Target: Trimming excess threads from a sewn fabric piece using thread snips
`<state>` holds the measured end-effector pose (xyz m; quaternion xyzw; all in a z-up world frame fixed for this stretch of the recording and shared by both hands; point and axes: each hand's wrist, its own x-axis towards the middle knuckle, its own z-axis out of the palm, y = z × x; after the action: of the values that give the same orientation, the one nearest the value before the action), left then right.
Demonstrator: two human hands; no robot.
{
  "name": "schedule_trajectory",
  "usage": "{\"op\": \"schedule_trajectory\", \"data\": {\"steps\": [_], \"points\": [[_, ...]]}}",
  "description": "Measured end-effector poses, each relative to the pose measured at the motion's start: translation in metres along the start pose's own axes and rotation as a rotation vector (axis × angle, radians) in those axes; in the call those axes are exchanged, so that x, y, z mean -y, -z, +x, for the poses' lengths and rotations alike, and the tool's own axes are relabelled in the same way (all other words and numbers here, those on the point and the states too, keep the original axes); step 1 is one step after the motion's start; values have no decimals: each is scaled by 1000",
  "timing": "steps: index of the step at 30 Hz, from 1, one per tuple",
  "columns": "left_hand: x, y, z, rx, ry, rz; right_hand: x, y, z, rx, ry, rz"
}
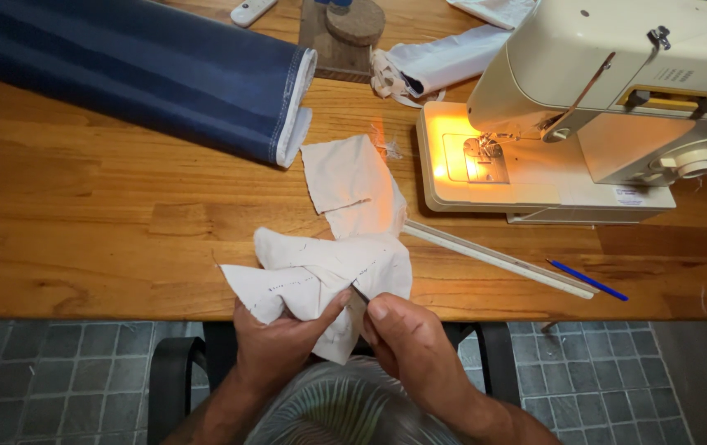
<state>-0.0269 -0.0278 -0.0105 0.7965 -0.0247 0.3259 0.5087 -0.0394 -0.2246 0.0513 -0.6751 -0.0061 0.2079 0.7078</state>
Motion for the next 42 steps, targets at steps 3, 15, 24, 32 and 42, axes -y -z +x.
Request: {"op": "schedule_trajectory", "data": {"steps": [3,15,24,32,42], "points": [[14,-7,-11,-42,-41,85,-4,0,1,-36,-11,21],[9,-4,-4,-88,-99,87,-13,0,3,-123,13,-64],[-6,-4,1,-45,383,-344,-14,3,4,-85,36,212],[-14,9,12,98,765,-494,-4,41,44,-427,150,-281],[-23,21,37,-6,630,-455,14,65,51,-594,457,-267]]}}
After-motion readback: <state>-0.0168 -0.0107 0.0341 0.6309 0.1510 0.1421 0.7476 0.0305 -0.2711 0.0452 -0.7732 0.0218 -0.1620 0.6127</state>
